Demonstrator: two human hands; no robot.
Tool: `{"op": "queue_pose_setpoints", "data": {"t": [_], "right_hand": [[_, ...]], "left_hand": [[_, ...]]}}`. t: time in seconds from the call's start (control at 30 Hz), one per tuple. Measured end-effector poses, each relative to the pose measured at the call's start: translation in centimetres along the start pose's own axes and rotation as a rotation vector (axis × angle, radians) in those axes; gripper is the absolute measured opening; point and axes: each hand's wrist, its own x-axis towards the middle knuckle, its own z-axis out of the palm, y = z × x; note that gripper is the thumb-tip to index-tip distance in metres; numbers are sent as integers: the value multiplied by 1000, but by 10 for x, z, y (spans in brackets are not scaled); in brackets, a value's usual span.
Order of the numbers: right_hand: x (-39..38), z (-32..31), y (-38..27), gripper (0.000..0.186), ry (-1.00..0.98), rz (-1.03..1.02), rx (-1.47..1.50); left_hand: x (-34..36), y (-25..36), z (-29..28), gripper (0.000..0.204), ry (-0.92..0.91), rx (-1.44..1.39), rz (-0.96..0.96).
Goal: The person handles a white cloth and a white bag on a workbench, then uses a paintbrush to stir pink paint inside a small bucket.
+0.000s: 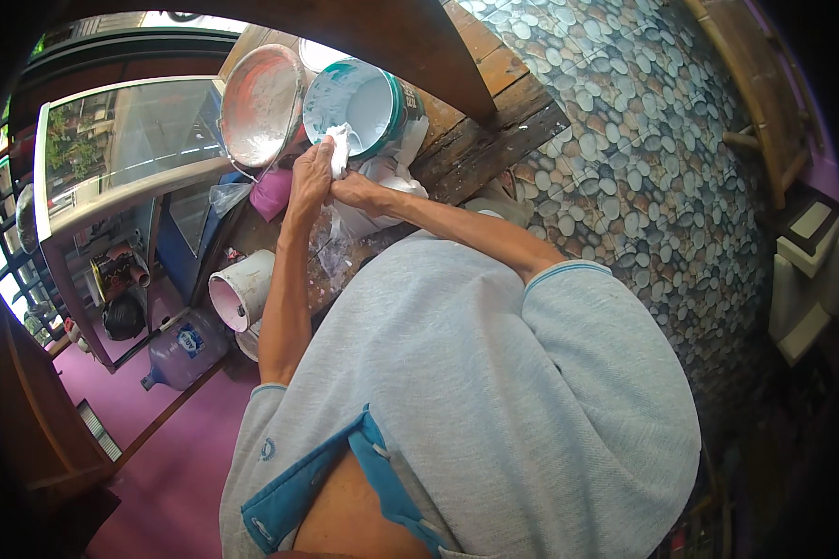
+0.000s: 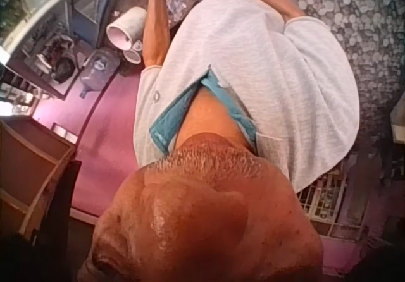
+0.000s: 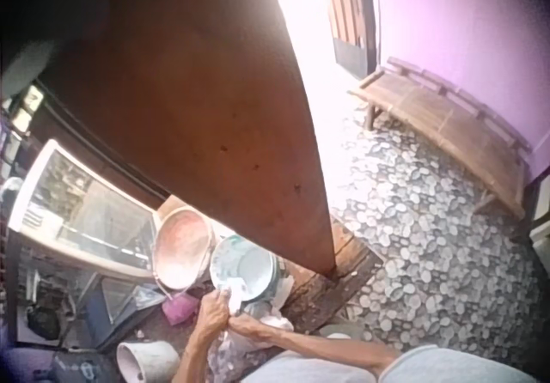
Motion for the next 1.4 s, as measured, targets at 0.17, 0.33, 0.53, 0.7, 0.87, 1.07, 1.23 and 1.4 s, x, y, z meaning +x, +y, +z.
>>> {"op": "queue_pose_setpoints", "data": {"t": [0.17,0.33,0.53,0.7,0.87,1.07,1.23,1.4], "right_hand": [[-15,-12,-4,37,-67,-326,-165],[8,-19,23,37,-65,-528,-276],[20,-18,30,38,-56,-610,-310],[29,-22,39,39,-90,-515,-262],[18,-4,21,37,23,-366,-181],[8,-4,6,36,55,-73,-74],[6,-5,5,39,-27,-295,-203],[10,2,10,39,170,-8,63]], "left_hand": [[-36,10,8,63,330,607,323],[-41,29,7,56,209,824,188],[-26,14,6,47,225,891,270],[-12,9,1,42,155,851,294],[3,1,-13,37,-1,793,333],[12,7,-14,41,-103,741,233],[10,6,-16,46,-119,705,285],[14,3,-12,61,-106,663,374]]}}
